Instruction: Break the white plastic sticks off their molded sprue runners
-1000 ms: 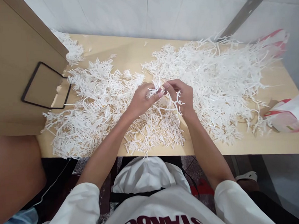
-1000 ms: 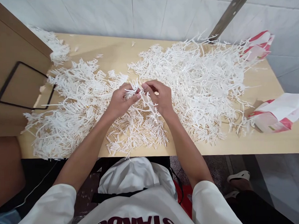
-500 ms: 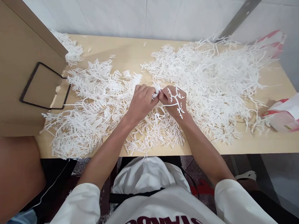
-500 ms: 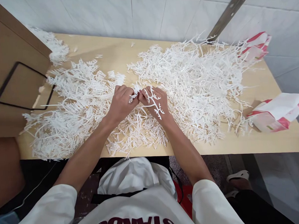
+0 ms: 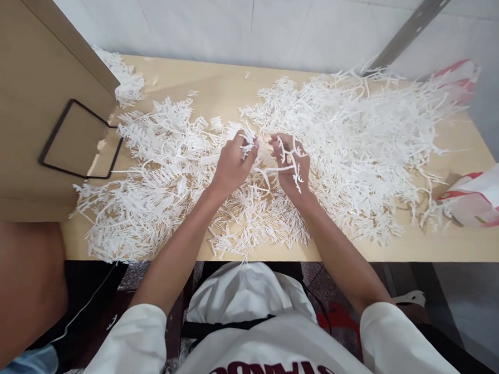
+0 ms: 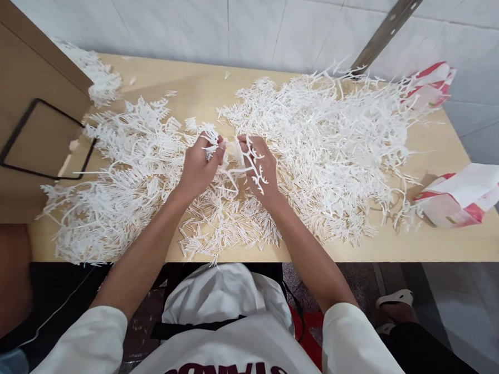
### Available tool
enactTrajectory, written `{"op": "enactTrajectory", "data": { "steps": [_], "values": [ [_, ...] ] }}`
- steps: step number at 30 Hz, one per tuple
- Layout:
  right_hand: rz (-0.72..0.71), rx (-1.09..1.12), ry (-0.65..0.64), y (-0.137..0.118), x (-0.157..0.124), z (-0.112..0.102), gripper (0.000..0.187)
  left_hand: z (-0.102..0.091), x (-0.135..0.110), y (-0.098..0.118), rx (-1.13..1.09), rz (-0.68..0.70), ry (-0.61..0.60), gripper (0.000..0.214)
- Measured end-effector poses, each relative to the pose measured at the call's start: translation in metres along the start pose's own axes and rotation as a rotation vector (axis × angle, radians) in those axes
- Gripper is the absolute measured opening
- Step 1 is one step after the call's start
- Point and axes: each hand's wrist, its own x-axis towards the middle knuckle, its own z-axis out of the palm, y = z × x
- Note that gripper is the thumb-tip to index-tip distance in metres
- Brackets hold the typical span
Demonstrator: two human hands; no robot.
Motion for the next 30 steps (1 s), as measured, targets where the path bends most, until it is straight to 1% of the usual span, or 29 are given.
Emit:
{"op": "enactTrajectory", "data": {
  "steps": [2,3,4,6,8,9,11,13,15,17,19,21,24,27,29,30],
  "values": [
    [0.057,0.107,-0.082,-0.003,0.003,-0.001,0.036,0.0,-0.001,0.007,-0.122,-0.011,-0.1,0.029],
    [0.062,0.128,-0.116,-0.004,0.005,-0.002,0.037,0.001,-0.003,0.01,-0.169,-0.014,-0.151,0.03],
    [0.048,0.122,-0.153,-0.005,0.006,-0.003,0.037,0.001,-0.004,0.012,-0.203,-0.016,-0.197,0.03],
    [-0.024,0.043,-0.235,-0.005,0.007,-0.006,0.036,0.002,-0.005,0.013,-0.225,-0.005,-0.261,0.029],
    [-0.147,-0.129,-0.269,-0.003,0.007,-0.009,0.04,0.003,-0.006,0.012,-0.183,0.018,-0.267,0.026],
    [-0.222,-0.241,-0.261,-0.001,0.007,-0.01,0.041,0.004,-0.006,0.012,-0.14,0.031,-0.253,0.023],
    [-0.348,-0.431,-0.203,0.004,0.007,-0.011,0.039,0.004,-0.007,0.011,-0.022,0.063,-0.215,0.018],
    [-0.402,-0.548,-0.15,0.009,0.006,-0.01,0.037,0.005,-0.008,0.01,0.106,0.096,-0.184,0.015],
    [-0.374,-0.591,-0.109,0.01,0.004,-0.007,0.037,0.006,-0.009,0.01,0.191,0.118,-0.163,0.014],
    [-0.317,-0.6,-0.074,0.01,0.001,-0.003,0.038,0.008,-0.011,0.009,0.224,0.135,-0.14,0.015],
    [-0.25,-0.563,-0.048,0.008,0.0,0.0,0.041,0.01,-0.012,0.007,0.216,0.145,-0.1,0.017],
    [-0.198,-0.525,-0.013,0.007,0.001,-0.001,0.043,0.011,-0.012,0.005,0.18,0.126,-0.047,0.02],
    [-0.112,-0.443,0.091,0.006,0.007,-0.008,0.043,0.011,-0.01,0.004,0.05,0.04,-0.015,0.025],
    [-0.063,-0.363,0.201,0.005,0.013,-0.017,0.04,0.009,-0.007,0.004,-0.141,-0.042,-0.031,0.028],
    [-0.059,-0.303,0.182,0.003,0.015,-0.02,0.04,0.008,-0.005,0.003,-0.252,-0.071,-0.05,0.029],
    [-0.065,-0.253,0.138,0.002,0.015,-0.019,0.039,0.007,-0.004,0.002,-0.293,-0.077,-0.069,0.029]
  ]
}}
